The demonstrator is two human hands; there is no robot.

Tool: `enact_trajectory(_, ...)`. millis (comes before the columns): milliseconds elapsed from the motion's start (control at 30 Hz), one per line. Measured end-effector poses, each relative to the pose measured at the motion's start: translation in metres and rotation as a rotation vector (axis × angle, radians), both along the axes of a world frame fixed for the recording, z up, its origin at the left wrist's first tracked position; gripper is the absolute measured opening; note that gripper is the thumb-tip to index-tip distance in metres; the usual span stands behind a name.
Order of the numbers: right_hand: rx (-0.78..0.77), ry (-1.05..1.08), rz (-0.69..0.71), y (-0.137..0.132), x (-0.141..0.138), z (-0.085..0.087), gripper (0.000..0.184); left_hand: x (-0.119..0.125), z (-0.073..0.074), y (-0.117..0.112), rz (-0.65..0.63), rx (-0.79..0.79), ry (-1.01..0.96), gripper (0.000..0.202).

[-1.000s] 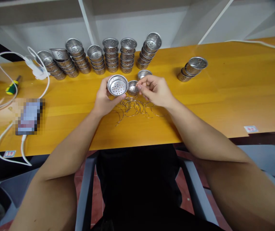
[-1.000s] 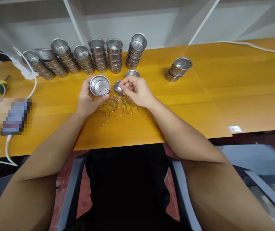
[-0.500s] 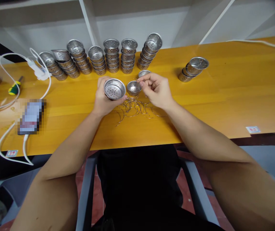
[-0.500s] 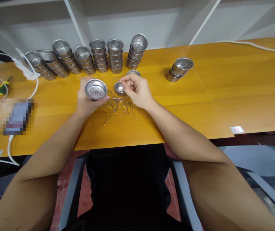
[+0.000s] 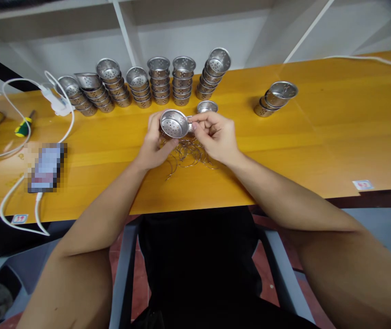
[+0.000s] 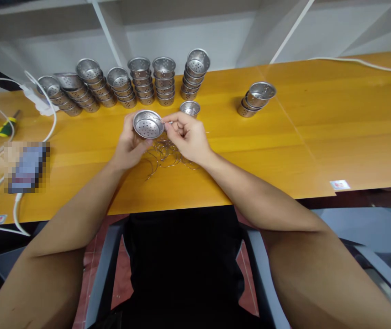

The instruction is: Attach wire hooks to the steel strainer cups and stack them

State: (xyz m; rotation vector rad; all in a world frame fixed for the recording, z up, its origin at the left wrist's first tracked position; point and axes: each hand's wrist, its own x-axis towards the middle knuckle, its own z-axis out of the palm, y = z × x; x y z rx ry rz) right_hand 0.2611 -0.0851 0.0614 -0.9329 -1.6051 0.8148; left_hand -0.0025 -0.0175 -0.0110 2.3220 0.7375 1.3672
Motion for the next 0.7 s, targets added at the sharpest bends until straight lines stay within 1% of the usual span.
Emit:
enact_trajectory(100, -0.007, -0.036, 0.013, 0.002, 0.003, -0.003, 0.06, 0.004, 0.004, -0.006, -0.014, -0.062, -0.052, 0.101)
enact_trajectory(167, -0.008, -0.056, 0.025, 0.002, 0.004, -0.005, 0.059, 0.003, 0.009, -0.008, 0.025, -0.046, -0.038, 0.103)
enact_trajectory(267, -0.007, -0.063, 0.021, 0.001, 0.003, -0.004, 0.057, -0.001, 0.013, -0.008, 0.042, 0.002, 0.014, 0.096)
enact_trajectory(333, 0.001, -0.046, 0.024, 0.0, 0.003, -0.003, 0.054, -0.002, 0.01, -0.007, 0.028, -0.009, 0.0, 0.095)
enact_trajectory(400, 0.014, -0.025, 0.033, -0.001, 0.002, -0.002, 0.052, -0.002, 0.005, -0.004, 0.009, -0.037, -0.039, 0.1)
enact_trajectory(533, 0.011, -0.045, 0.021, 0.001, 0.003, -0.005, 0.054, 0.001, -0.002, -0.001, -0.031, -0.047, -0.054, 0.099)
enact_trajectory(700, 0.026, -0.052, 0.005, 0.002, 0.007, -0.006, 0.054, 0.003, 0.002, -0.003, 0.017, -0.034, -0.004, 0.107)
